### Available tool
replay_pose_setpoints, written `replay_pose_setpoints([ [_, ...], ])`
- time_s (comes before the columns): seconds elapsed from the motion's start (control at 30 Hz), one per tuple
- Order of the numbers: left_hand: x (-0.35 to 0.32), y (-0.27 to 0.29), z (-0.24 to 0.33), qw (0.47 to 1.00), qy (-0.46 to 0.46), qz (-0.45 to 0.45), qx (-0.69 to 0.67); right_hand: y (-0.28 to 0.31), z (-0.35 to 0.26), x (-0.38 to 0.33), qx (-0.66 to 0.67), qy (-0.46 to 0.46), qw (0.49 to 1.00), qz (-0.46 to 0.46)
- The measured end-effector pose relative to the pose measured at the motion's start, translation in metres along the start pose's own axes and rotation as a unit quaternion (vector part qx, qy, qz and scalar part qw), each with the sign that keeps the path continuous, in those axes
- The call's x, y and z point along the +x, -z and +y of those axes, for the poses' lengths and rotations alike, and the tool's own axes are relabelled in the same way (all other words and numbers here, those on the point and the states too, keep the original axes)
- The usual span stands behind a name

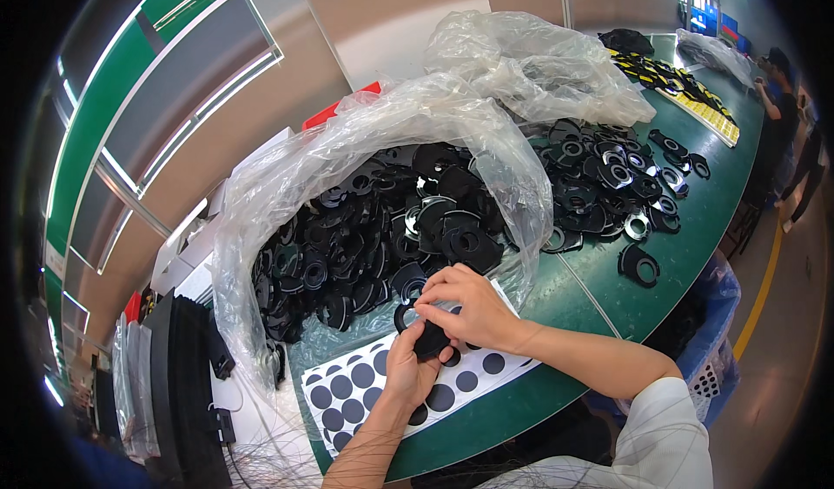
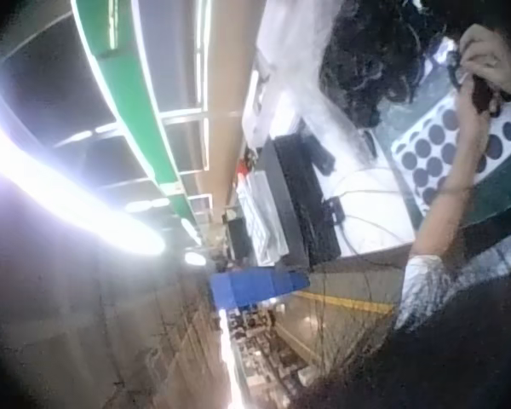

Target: Applying circular adhesive gaskets to black plastic components in an assembly line setting.

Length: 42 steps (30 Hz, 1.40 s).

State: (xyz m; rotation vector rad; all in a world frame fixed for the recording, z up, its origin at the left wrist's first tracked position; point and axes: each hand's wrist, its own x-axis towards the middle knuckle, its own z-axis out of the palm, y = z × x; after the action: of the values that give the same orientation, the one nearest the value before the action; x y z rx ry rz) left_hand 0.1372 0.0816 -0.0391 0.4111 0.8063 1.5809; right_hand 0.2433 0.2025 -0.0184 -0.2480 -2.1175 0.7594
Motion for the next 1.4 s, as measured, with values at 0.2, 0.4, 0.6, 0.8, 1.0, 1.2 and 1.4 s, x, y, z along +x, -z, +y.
replay_pose_setpoints([
  [0.2,0.0,0.006,-0.004,0.998,-0.017,0.028,-0.051,0.009,-0.014,0.002,-0.203,0.149,0.968,-0.001],
  [0.4,0.0,0.003,-0.002,1.0,-0.023,-0.005,-0.011,0.009,-0.025,0.009,-0.192,0.022,0.98,0.052],
  [0.6,0.0,0.0,0.0,1.0,-0.01,0.001,0.024,0.012,-0.015,0.012,0.183,-0.272,0.943,-0.051],
  [0.8,-0.001,-0.002,-0.001,0.997,-0.008,-0.013,0.076,0.011,-0.013,0.01,0.22,-0.272,0.934,-0.073],
  [1.0,-0.002,-0.005,-0.003,0.984,0.013,-0.008,0.175,0.014,-0.015,0.011,0.095,-0.244,0.964,-0.052],
  [1.2,-0.004,-0.006,-0.001,0.984,0.018,-0.037,0.172,0.014,-0.015,0.01,-0.067,-0.154,0.984,-0.053],
  [1.4,-0.003,-0.009,0.002,0.975,0.037,-0.041,0.214,0.016,-0.018,0.009,-0.195,-0.095,0.974,-0.066],
])
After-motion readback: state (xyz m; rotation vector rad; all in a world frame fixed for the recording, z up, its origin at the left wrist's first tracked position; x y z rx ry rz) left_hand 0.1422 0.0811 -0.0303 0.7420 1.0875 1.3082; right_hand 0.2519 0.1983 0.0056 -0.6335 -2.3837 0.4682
